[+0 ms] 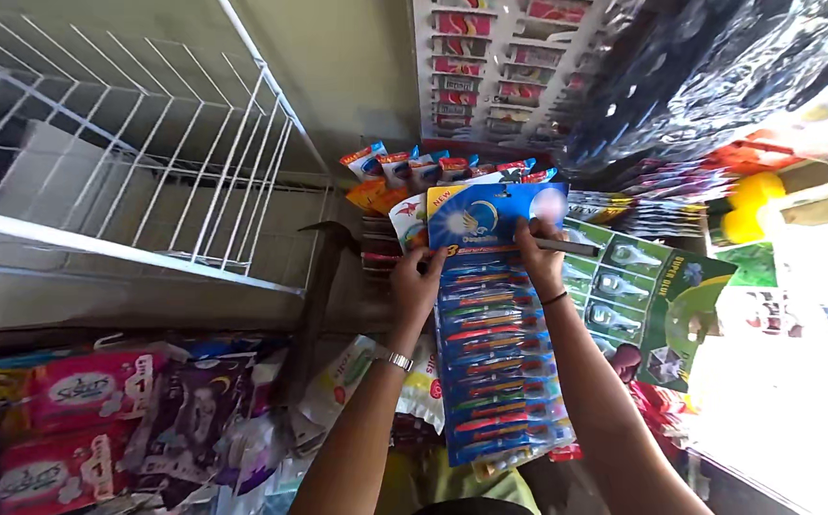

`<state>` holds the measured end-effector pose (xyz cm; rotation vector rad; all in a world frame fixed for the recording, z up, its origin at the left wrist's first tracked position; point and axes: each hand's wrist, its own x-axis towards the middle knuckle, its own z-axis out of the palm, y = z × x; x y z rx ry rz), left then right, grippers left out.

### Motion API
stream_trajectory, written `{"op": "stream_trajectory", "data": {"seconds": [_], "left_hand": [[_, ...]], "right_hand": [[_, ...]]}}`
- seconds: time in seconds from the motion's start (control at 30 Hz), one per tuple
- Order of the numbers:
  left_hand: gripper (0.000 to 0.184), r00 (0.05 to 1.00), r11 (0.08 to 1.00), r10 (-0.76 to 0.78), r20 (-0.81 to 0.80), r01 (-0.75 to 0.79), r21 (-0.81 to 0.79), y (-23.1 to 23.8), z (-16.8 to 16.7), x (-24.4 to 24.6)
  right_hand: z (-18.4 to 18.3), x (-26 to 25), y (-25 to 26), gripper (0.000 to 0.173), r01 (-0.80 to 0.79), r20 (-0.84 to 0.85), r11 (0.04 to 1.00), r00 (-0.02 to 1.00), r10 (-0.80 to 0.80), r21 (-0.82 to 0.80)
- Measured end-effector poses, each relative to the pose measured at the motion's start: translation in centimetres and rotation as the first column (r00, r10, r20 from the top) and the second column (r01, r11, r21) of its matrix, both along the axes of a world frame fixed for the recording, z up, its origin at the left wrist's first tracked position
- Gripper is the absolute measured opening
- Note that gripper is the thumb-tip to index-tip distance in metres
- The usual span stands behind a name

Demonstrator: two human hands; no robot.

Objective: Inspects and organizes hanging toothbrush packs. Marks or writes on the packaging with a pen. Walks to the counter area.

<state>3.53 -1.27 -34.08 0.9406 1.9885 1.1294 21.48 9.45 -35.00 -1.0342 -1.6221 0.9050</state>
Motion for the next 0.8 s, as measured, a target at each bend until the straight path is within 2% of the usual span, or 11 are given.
{"op": "stream_trajectory", "data": {"seconds": [0.1,0.4,0.8], "left_hand": [[0.033,1.0,0.999,0.029,0.0,-0.029,0.02,0.05,-0.17,0.22],[0.032,0.998,0.998,0.055,0.011,-0.055,0.006,0.14,-0.05,0.4],[0.032,0.997,0.997,0.074,0.002,-0.074,0.018,-0.05,-0.66,0.58]], "right_hand": [[-0.47,-0.03,0.17,0.029,0.041,-0.026,0.996,0.999,-0.039,0.084],[-0.65,-0.33,0.23,0.031,0.074,-0.044,0.991,0.997,-0.069,0.109],[-0.74,-0.35,0.1,0.026,0.045,0.062,0.994,0.997,-0.051,0.096]]}}
